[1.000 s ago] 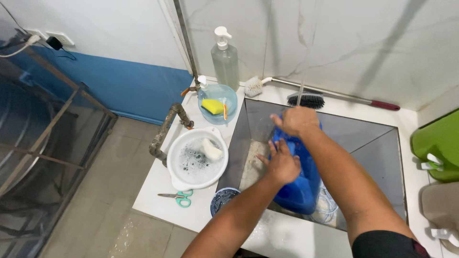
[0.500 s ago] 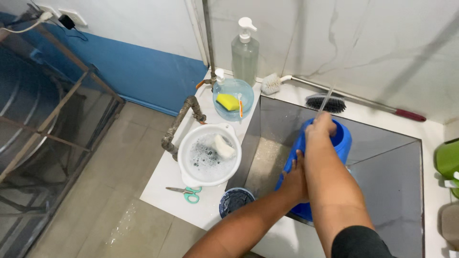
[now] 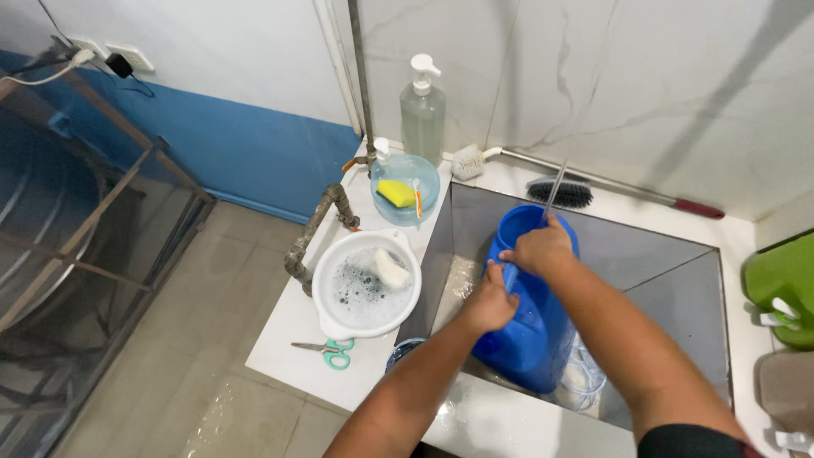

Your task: The person washes a large blue plastic container in a sink. They remove the cap, rinse the container under running water, scrub the exterior with a sponge, and rinse it again. The person then places the container on the counter and rinses the cap separately.

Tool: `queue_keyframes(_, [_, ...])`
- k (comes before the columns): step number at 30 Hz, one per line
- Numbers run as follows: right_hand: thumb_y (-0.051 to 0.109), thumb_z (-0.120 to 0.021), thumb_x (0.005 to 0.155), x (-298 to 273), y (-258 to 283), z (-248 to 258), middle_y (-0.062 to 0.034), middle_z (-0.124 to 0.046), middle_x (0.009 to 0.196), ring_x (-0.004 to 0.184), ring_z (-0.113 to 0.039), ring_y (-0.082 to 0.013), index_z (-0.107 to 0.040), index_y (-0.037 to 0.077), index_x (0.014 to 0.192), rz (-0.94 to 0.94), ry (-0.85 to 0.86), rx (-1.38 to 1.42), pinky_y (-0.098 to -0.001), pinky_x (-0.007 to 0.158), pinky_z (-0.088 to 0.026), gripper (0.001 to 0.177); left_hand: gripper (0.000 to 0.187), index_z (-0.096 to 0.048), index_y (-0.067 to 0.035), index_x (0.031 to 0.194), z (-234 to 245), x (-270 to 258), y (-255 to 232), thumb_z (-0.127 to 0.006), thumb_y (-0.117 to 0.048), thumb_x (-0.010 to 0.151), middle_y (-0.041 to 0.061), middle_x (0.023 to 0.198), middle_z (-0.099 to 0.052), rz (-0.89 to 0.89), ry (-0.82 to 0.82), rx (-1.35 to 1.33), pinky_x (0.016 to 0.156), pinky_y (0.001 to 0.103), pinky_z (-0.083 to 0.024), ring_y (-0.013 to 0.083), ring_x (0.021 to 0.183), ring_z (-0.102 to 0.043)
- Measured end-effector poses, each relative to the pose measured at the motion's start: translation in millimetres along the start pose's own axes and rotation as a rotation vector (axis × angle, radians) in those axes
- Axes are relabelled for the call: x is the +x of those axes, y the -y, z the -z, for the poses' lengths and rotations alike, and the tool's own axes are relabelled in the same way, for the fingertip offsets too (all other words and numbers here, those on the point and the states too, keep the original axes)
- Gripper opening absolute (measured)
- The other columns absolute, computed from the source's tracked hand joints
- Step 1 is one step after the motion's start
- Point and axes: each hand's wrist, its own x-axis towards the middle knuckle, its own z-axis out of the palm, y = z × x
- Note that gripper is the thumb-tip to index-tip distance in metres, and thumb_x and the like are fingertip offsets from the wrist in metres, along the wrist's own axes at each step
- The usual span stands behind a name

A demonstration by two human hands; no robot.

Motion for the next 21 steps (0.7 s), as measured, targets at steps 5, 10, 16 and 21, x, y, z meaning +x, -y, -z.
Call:
queue_keyframes(5, [0.071,-0.036,0.096,-25.2,-5.5,12.4,-0.0083,-0.077,0.105,0.115,-0.068,-0.0274,-0.086,0.021,0.086,-0.033,-0.040,0.150,-0.0600,0.121,-0.024,0.071,0.083,-0.037,-0.003,0.155,34.6,2.3,26.4,-0.060,-0.058,0.096,0.027,0.155,-0.047,0.005,-0.021,-0.229,0.117,0.041,-0.038,0.0378,0.144,-0.047])
queue_keyframes(10, [0.078,-0.031,0.096,-52.3,-63.1,94.5,-0.0115,-0.079,0.097,0.104,-0.074,-0.0306,-0.084,0.017,0.080,-0.039,-0.223,0.069,-0.0473,0.103,-0.051,0.083,0.099,-0.020,-0.021,0.167,75.0,-55.8,30.3,-0.026,-0.080,0.088,0.004,0.169,-0.018,0.517,0.278,-0.815,0.120,0.059,-0.018,0.0284,0.152,-0.016])
queue_keyframes(16, [0.073,-0.042,0.092,-94.8,-180.4,206.8,-0.0123,-0.073,0.099,0.093,-0.069,-0.0344,-0.082,0.028,0.098,-0.008,-1.002,0.498,-0.0500,0.084,-0.053,0.060,0.098,-0.022,-0.012,0.160,133.0,-77.3,-15.9,-0.023,-0.079,0.088,0.017,0.161,-0.039,0.210,0.207,-1.342,0.118,0.060,-0.038,0.0351,0.145,-0.043])
queue_keyframes(21, [0.070,-0.043,0.091,-34.3,-199.6,50.6,-0.0121,-0.071,0.108,0.099,-0.067,-0.0346,-0.075,0.025,0.109,-0.260,-0.933,0.864,-0.0538,0.085,-0.052,0.059,0.110,-0.039,0.007,0.155,302.8,-113.3,-2.5,-0.013,-0.083,0.095,0.029,0.133,-0.066,-0.198,0.023,-1.055,0.101,0.054,-0.051,0.0390,0.122,-0.064])
